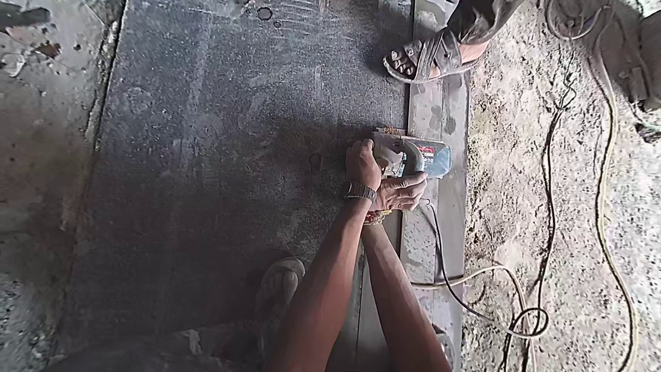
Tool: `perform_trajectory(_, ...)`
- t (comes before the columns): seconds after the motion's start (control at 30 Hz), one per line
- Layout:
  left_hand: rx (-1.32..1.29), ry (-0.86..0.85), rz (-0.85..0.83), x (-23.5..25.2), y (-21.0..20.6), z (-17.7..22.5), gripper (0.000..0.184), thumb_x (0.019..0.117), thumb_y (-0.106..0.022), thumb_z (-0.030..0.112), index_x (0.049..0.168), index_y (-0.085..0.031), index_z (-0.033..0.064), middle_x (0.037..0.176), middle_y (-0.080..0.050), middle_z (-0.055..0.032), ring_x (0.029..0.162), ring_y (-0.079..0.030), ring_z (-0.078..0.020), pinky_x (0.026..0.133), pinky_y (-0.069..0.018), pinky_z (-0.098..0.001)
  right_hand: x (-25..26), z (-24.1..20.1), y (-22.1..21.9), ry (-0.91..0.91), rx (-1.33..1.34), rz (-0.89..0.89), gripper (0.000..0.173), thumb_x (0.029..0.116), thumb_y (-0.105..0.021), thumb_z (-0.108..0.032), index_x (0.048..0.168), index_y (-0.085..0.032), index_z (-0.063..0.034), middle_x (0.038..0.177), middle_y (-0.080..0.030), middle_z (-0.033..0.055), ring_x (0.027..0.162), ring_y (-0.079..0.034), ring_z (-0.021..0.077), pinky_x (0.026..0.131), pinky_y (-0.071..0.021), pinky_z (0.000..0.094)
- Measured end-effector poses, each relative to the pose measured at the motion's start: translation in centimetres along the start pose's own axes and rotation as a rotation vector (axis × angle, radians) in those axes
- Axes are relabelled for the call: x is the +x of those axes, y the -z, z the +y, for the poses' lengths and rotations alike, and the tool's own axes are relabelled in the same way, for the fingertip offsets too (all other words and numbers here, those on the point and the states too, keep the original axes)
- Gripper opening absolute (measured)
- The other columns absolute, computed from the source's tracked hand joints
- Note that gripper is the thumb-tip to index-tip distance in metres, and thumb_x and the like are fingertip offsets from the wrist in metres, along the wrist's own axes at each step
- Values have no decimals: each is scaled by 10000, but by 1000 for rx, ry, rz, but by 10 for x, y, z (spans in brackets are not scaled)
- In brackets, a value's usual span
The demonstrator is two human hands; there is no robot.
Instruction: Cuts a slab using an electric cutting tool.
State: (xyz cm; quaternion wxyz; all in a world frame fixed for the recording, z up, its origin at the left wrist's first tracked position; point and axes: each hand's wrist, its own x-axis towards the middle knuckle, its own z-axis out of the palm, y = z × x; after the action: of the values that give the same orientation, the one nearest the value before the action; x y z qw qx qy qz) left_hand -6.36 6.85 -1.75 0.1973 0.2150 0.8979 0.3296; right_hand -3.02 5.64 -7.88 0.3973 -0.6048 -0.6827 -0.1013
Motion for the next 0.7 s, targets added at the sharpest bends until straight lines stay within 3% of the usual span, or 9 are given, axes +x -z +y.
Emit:
perform_trajectory(0.2, 10, 11, -1, 6, -1, 1, 452, 869, -827, 195, 1234, -645, 0, 1194, -660, -222, 1148, -641, -379, 1009, -518, -524, 1, 0, -4, 24, -10, 1, 755, 1018, -501, -378, 1518, -301, 152, 1425, -451, 378, 1305, -496, 456, 1036, -420, 521)
perform_trajectory(0.43, 5, -63, 42, 7, -10, -11, 493, 817, -881, 242, 1204, -639, 56, 1151, -663, -202, 1074, -660, -380, 930, -555, -534, 6, -7, -5, -27, 14, -12, 685, 1029, -507, -278, 1509, -304, 165, 1424, -465, 375, 1292, -525, 458, 1013, -452, 520)
perform_trajectory(0.53, -39, -66, -2, 11, 3, -4, 453, 835, -860, 167, 1193, -654, -19, 1147, -659, -265, 1095, -649, -435, 951, -532, -564, 10, -9, -5, -14, -9, -1, 630, 1038, -508, -236, 1481, -346, 181, 1368, -497, 381, 1240, -551, 462, 981, -464, 504)
perform_trajectory(0.7, -31, -80, -2, 14, 9, 2, 447, 835, -856, 142, 1191, -659, -41, 1139, -659, -280, 1121, -641, -444, 972, -524, -562, 3, -2, -10, 4, 53, -70, 729, 1019, -500, -277, 1524, -231, 175, 1464, -376, 400, 1364, -434, 486, 1077, -383, 546)
